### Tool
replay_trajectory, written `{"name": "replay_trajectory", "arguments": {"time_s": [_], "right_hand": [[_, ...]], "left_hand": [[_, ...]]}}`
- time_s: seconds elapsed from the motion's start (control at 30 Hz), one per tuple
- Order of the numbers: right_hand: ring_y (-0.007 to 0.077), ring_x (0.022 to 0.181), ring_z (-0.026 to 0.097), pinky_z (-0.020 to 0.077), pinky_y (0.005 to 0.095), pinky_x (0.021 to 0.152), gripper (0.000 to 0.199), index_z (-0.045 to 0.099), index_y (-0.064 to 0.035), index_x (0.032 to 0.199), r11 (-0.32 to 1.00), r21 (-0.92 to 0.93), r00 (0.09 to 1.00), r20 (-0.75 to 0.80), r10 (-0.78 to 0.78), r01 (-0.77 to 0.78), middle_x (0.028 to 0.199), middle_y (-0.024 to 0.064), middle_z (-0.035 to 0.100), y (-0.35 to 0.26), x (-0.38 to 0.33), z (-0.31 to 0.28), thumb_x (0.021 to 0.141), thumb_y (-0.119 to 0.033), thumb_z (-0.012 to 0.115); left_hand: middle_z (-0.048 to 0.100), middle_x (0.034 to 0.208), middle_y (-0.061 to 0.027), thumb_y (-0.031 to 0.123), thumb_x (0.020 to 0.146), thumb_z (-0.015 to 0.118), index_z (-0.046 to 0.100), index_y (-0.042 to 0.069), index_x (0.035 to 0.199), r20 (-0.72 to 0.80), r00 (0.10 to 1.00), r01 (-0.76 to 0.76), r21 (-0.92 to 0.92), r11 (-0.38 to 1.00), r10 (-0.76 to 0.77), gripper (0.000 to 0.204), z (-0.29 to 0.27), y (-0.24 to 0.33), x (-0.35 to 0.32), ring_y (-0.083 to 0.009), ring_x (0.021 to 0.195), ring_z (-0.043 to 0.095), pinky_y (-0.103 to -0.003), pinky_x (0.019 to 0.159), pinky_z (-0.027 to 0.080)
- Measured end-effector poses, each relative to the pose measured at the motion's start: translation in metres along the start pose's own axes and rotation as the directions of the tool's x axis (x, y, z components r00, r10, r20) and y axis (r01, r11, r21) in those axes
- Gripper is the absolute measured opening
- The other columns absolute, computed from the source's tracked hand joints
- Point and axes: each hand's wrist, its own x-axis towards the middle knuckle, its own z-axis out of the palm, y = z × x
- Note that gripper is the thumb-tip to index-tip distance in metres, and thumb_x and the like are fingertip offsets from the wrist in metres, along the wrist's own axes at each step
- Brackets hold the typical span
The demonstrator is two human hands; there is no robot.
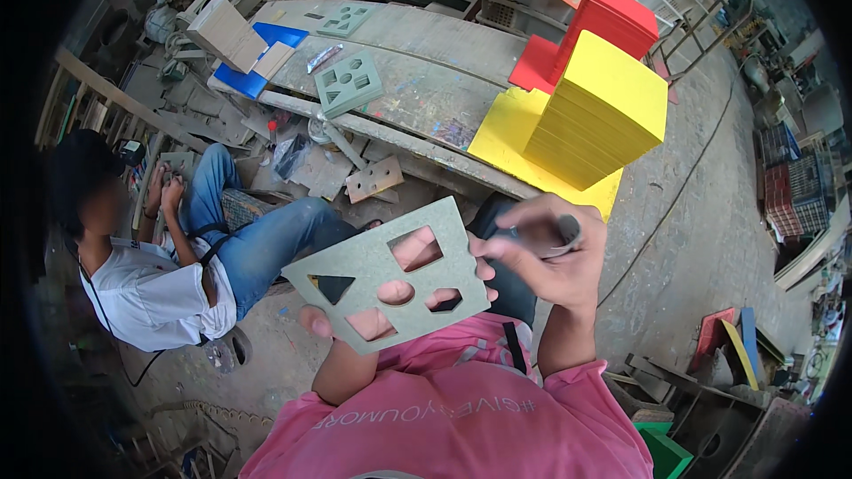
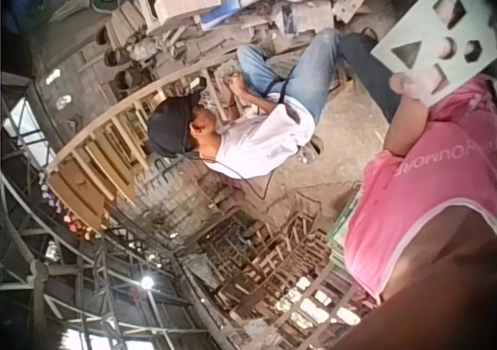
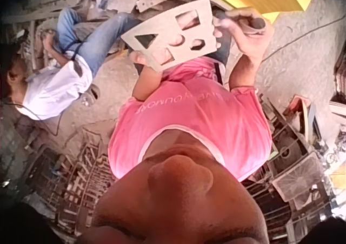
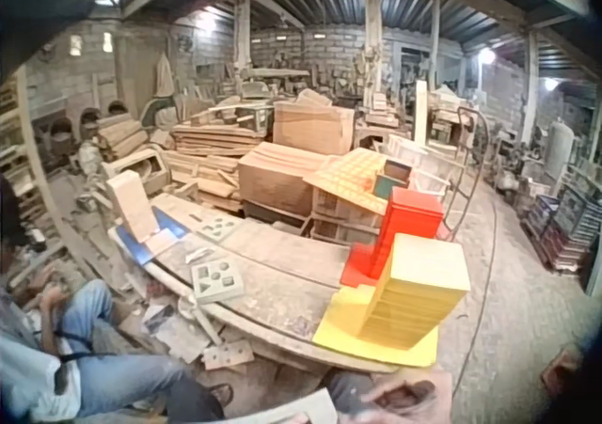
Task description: The person sits on the floor and sands a light green wooden block with geometric cutouts using a sanding sponge. They hold the block in their left hand and rub the edges and surfaces with the sponge in their right hand, flipping the block to work on different sides.
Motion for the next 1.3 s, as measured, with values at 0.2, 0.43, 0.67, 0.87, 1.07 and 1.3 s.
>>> {"name": "replay_trajectory", "arguments": {"time_s": [0.2, 0.43, 0.67, 0.87, 1.07, 1.3], "right_hand": [[0.03, 0.094, 0.064, 0.0498, 0.0337, 0.076, 0.027, 0.066, 0.0081, 0.101, 0.92, -0.207, 0.928, -0.107, -0.358, 0.331, 0.104, 0.0207, 0.066, -0.014, 0.007, 0.007, 0.077, 0.013, 0.053], [0.0382, 0.121, 0.058, 0.0353, 0.0529, 0.106, 0.041, 0.061, 0.0087, 0.12, 0.851, -0.177, 0.848, 0.313, -0.428, 0.495, 0.119, 0.0264, 0.063, -0.02, 0.012, 0.037, 0.081, -0.002, 0.052], [0.0403, 0.101, 0.067, 0.0504, 0.0575, 0.089, 0.031, 0.055, 0.0056, 0.122, 0.595, 0.731, 0.839, 0.055, -0.542, 0.336, 0.094, 0.0267, 0.069, -0.026, -0.014, 0.048, 0.091, 0.001, 0.051], [0.0357, 0.107, 0.066, 0.0444, 0.0526, 0.101, 0.048, 0.052, 0.0001, 0.129, 0.85, 0.22, 0.828, 0.209, -0.52, 0.478, 0.105, 0.0176, 0.071, 0.013, 0.01, 0.056, 0.082, 0.009, 0.051], [0.0328, 0.12, 0.059, 0.0419, 0.0427, 0.104, 0.058, 0.045, 0.0021, 0.136, 0.963, -0.153, 0.973, 0.107, -0.205, 0.219, 0.123, 0.023, 0.062, 0.077, 0.034, 0.024, 0.08, 0.016, 0.045], [0.0169, 0.088, 0.066, 0.0532, 0.0307, 0.075, 0.052, 0.049, 0.002, 0.132, 0.946, 0.269, 0.962, 0.246, 0.114, -0.181, 0.101, 0.0141, 0.069, 0.027, 0.01, 0.03, 0.085, 0.002, 0.069]], "left_hand": [[0.014, 0.155, -0.0272, 0.05, 0.056, 0.076, 0.013, -0.003, 0.151, -0.101, 0.991, 0.092, 0.058, 0.994, -0.086, 0.126, 0.01, 0.009, 0.005, -0.0388, 0.141, 0.026, -0.051, 0.115, 0.022], [0.011, 0.156, -0.029, 0.046, 0.062, 0.065, 0.011, -0.009, 0.151, -0.142, 0.988, 0.079, 0.818, 0.57, 0.067, 0.117, -0.004, 0.002, -0.008, -0.0408, 0.145, 0.012, -0.049, 0.117, 0.011], [0.025, 0.151, -0.0261, 0.049, 0.069, 0.06, 0.026, -0.002, 0.149, -0.034, 0.983, 0.01, 0.992, 0.129, 0.18, 0.101, -0.028, 0.013, 0.003, -0.0378, 0.136, 0.029, -0.046, 0.11, 0.026], [0.02, 0.151, -0.0299, 0.036, 0.055, 0.063, 0.012, -0.01, 0.15, 0.024, 0.997, -0.028, 0.998, 0.06, 0.072, 0.117, -0.032, 0.015, -0.002, -0.0439, 0.139, 0.02, -0.049, 0.115, 0.015], [0.023, 0.151, -0.0257, 0.041, 0.062, 0.063, 0.014, -0.006, 0.151, -0.132, 0.988, 0.068, 0.839, 0.54, 0.081, 0.112, -0.017, 0.011, -0.005, -0.0362, 0.135, 0.03, -0.043, 0.11, 0.025], [0.03, 0.151, -0.018, 0.074, 0.072, 0.059, 0.017, -0.004, 0.151, -0.363, 0.89, 0.429, 0.463, 0.776, -0.276, 0.118, -0.02, 0.016, -0.015, -0.0255, 0.137, 0.031, -0.039, 0.111, 0.027]]}}
